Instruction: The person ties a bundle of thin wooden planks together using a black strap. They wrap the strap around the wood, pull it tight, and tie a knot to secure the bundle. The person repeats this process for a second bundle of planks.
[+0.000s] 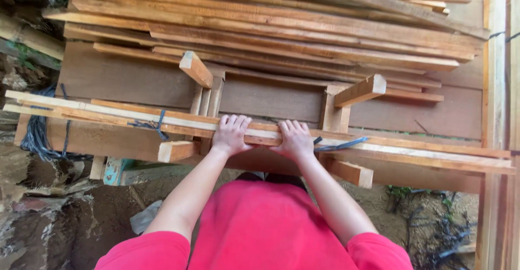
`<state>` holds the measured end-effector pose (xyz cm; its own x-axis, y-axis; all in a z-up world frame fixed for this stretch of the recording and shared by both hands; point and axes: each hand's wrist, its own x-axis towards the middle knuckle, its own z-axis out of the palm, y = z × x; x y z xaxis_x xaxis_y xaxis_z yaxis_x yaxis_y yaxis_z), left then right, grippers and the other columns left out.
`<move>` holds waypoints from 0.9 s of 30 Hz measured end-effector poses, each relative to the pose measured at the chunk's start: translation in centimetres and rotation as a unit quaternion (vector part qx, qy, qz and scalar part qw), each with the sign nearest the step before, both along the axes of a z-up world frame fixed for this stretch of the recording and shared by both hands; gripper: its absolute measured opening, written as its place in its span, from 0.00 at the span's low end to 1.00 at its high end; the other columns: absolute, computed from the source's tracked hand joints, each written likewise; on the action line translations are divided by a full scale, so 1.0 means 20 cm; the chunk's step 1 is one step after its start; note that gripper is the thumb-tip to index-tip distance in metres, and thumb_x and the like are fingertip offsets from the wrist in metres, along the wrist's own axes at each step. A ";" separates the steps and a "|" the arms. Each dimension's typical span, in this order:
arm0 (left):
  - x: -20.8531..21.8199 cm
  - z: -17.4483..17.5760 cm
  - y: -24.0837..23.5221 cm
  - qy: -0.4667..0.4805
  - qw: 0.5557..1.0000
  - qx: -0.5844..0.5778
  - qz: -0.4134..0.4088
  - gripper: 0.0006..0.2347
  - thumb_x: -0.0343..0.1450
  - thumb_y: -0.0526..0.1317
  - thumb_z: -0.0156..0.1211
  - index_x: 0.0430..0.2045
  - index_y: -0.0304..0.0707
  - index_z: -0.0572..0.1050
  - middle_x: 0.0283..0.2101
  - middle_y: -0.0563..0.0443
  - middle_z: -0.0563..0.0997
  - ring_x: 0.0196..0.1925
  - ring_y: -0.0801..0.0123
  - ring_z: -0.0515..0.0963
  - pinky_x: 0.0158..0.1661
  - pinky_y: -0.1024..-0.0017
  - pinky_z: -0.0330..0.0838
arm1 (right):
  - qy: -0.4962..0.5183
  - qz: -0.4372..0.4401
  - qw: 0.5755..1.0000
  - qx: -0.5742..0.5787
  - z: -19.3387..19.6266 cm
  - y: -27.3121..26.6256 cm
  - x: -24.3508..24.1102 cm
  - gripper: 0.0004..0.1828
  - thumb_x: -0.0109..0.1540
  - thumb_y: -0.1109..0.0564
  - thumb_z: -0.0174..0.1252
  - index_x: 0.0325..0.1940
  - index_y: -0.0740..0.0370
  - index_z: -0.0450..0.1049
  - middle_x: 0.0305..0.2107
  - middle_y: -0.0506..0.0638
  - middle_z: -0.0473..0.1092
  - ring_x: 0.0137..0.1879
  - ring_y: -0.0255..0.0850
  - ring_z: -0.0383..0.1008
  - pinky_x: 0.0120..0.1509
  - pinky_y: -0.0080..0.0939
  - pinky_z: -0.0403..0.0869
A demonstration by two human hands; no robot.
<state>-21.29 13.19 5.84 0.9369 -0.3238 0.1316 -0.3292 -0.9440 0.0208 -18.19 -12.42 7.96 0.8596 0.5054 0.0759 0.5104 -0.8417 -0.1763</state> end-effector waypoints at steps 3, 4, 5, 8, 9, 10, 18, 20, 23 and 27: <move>0.01 -0.02 0.00 -0.002 1.000 -0.005 0.004 0.40 0.46 0.70 0.65 0.51 0.54 0.73 0.46 0.59 0.74 0.50 0.69 0.74 0.54 0.61 0.64 | -0.017 0.000 1.000 0.007 -0.02 -0.01 0.01 0.44 0.36 0.23 0.66 0.48 0.47 0.73 0.35 0.43 0.71 0.48 0.40 0.74 0.56 0.44 0.69; 0.01 -0.02 0.00 -0.002 1.000 -0.004 0.002 0.40 0.46 0.70 0.65 0.51 0.54 0.73 0.46 0.59 0.74 0.50 0.69 0.74 0.54 0.61 0.64 | -0.017 -0.002 1.000 0.008 -0.02 -0.01 0.01 0.44 0.36 0.23 0.66 0.48 0.47 0.73 0.35 0.43 0.71 0.48 0.40 0.74 0.56 0.44 0.69; 0.01 -0.02 -0.01 0.001 1.000 -0.003 0.004 0.40 0.44 0.69 0.67 0.51 0.55 0.72 0.46 0.60 0.74 0.51 0.69 0.73 0.55 0.61 0.64 | -0.011 -0.004 1.000 0.007 -0.03 -0.02 0.01 0.44 0.37 0.23 0.66 0.49 0.46 0.73 0.37 0.43 0.71 0.49 0.39 0.74 0.57 0.44 0.69; 0.01 -0.01 -0.01 0.003 1.000 -0.017 0.008 0.39 0.44 0.68 0.68 0.49 0.55 0.72 0.46 0.60 0.74 0.50 0.69 0.74 0.55 0.61 0.64 | 0.005 -0.006 1.000 0.007 -0.04 -0.02 0.01 0.44 0.37 0.22 0.65 0.50 0.46 0.72 0.38 0.42 0.71 0.51 0.39 0.74 0.58 0.44 0.68; 0.01 0.00 -0.01 -0.001 1.000 -0.030 0.010 0.37 0.47 0.68 0.67 0.48 0.54 0.72 0.46 0.60 0.74 0.50 0.69 0.74 0.54 0.62 0.64 | 0.010 -0.006 1.000 0.009 -0.04 -0.01 0.00 0.45 0.37 0.23 0.66 0.50 0.46 0.73 0.39 0.42 0.72 0.52 0.39 0.74 0.58 0.44 0.69; 0.01 0.00 -0.02 -0.001 0.999 -0.031 0.010 0.37 0.47 0.68 0.67 0.48 0.54 0.72 0.46 0.60 0.74 0.50 0.69 0.74 0.54 0.62 0.64 | 0.010 -0.006 1.000 0.007 -0.04 -0.02 0.01 0.45 0.37 0.23 0.66 0.50 0.46 0.73 0.39 0.42 0.72 0.52 0.39 0.74 0.58 0.44 0.69; -0.02 -0.06 0.00 -0.005 1.000 -0.026 0.015 0.37 0.45 0.67 0.66 0.48 0.55 0.73 0.46 0.60 0.75 0.51 0.69 0.73 0.57 0.61 0.63 | -0.027 -0.009 0.999 0.028 -0.04 -0.01 -0.01 0.43 0.37 0.22 0.65 0.48 0.45 0.73 0.35 0.42 0.71 0.49 0.39 0.74 0.57 0.43 0.68; 0.00 -0.05 0.00 -0.006 0.999 -0.034 0.012 0.37 0.47 0.67 0.65 0.48 0.54 0.72 0.46 0.60 0.74 0.51 0.69 0.74 0.56 0.62 0.64 | -0.034 -0.016 0.999 0.029 -0.03 -0.01 0.00 0.43 0.36 0.21 0.65 0.48 0.45 0.73 0.35 0.42 0.71 0.49 0.39 0.74 0.57 0.42 0.68; 0.00 -0.03 0.00 -0.007 0.999 -0.048 0.010 0.35 0.49 0.67 0.64 0.48 0.54 0.72 0.46 0.60 0.74 0.51 0.69 0.74 0.55 0.62 0.64 | -0.045 -0.019 0.998 0.028 -0.03 -0.01 0.00 0.45 0.35 0.22 0.65 0.48 0.45 0.74 0.35 0.43 0.71 0.48 0.39 0.73 0.57 0.42 0.68; -0.01 -0.07 0.00 -0.010 0.999 -0.050 0.010 0.35 0.50 0.69 0.63 0.48 0.56 0.71 0.47 0.61 0.74 0.53 0.70 0.73 0.55 0.63 0.63 | -0.045 -0.018 0.998 0.028 0.01 0.00 0.00 0.45 0.35 0.22 0.66 0.48 0.45 0.74 0.36 0.42 0.71 0.48 0.38 0.74 0.57 0.41 0.68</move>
<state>-21.42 13.26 4.35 0.9400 -0.2894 0.1807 -0.3114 -0.9441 0.1080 -18.18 -12.33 8.07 0.8653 0.4677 0.1801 0.4964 -0.8496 -0.1784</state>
